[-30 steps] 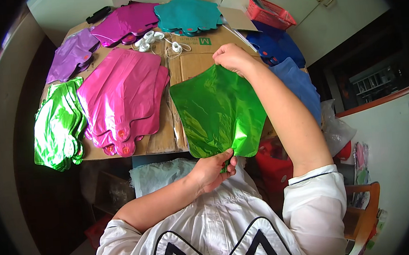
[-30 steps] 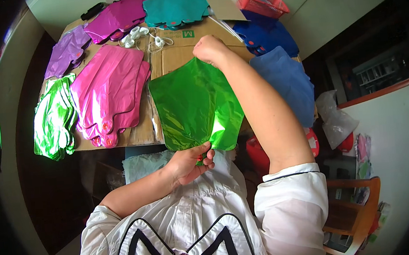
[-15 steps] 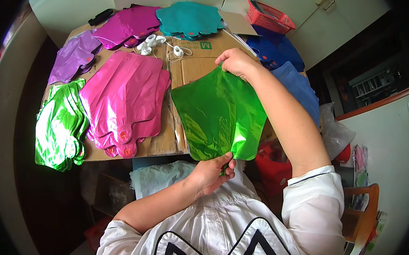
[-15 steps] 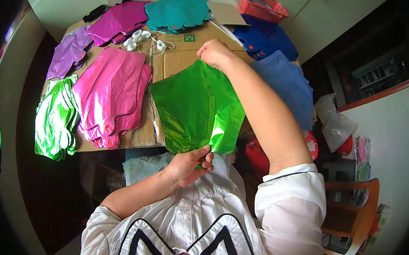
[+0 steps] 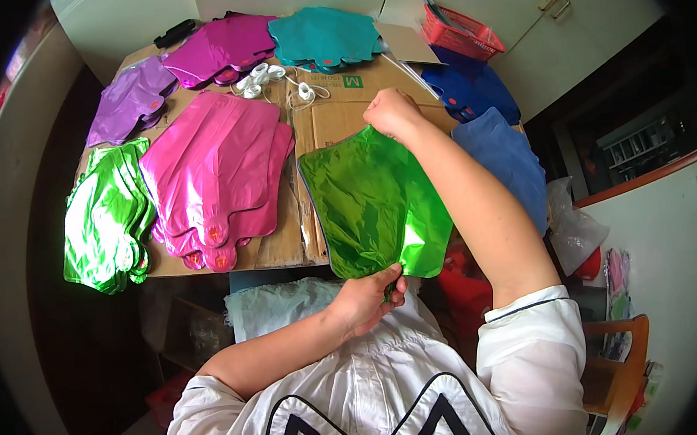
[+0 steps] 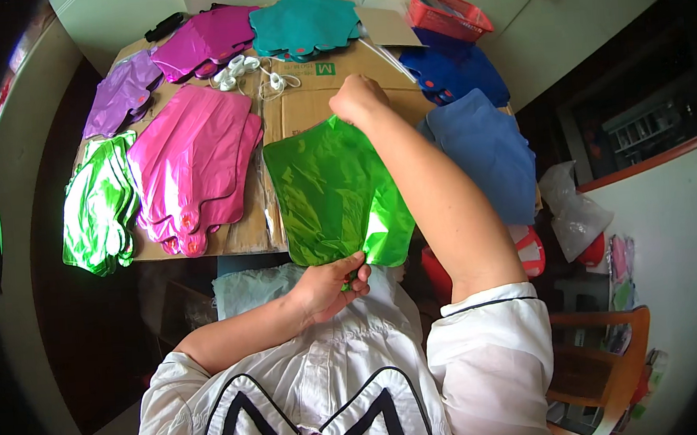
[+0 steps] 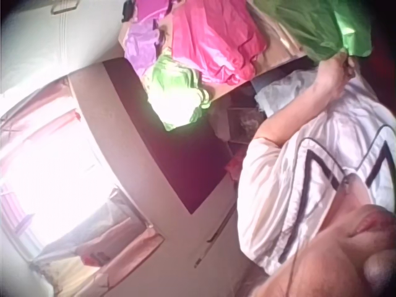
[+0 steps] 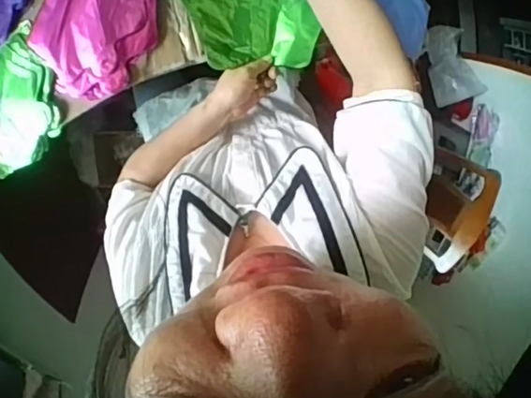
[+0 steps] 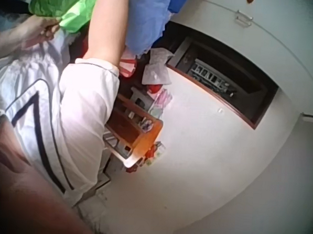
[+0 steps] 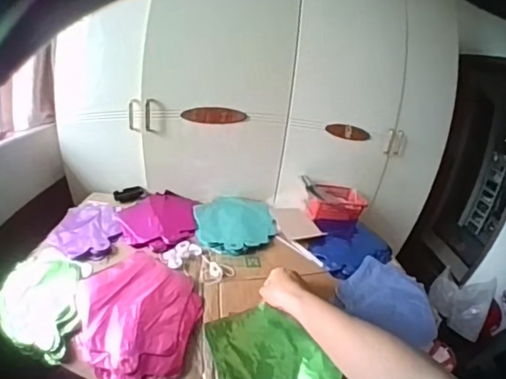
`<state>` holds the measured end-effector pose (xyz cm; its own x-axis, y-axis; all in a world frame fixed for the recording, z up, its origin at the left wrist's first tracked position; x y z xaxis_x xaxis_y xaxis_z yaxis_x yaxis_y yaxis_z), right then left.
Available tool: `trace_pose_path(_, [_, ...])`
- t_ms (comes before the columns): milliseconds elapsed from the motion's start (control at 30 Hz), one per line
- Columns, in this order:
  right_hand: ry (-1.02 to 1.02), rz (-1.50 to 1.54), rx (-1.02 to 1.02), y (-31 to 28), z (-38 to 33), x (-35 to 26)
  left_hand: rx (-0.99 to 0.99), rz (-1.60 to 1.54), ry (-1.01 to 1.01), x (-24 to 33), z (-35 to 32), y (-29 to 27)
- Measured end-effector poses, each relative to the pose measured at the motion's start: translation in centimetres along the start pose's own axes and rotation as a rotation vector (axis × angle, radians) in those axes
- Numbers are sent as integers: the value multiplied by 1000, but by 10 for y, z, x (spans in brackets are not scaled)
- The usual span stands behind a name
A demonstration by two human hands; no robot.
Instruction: Folding and packaging colorful foil bags into cardboard envelopes.
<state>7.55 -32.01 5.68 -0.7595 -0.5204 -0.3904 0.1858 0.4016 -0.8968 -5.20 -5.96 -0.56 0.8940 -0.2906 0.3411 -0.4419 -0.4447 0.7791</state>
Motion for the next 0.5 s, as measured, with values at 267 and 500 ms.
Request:
trace_pose_path(267, [82, -38, -68, -5, -11, -11, -28, -59, 10, 0, 4, -7])
trace_pose_path(500, [61, -29, 10, -4, -8, -8, -11, -42, -13, 1, 3, -1])
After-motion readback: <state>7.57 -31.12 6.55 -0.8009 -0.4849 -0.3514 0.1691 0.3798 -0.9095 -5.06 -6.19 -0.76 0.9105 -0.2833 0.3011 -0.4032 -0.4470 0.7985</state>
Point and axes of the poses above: each hand's wrist, its own z-axis towards the middle knuckle, its own y-axis out of the palm, x = y × z, the point moved 5 cm from there along z, towards the middle knuckle, and after that the axes turned 1 degree about -x, right-handed, at the moved point
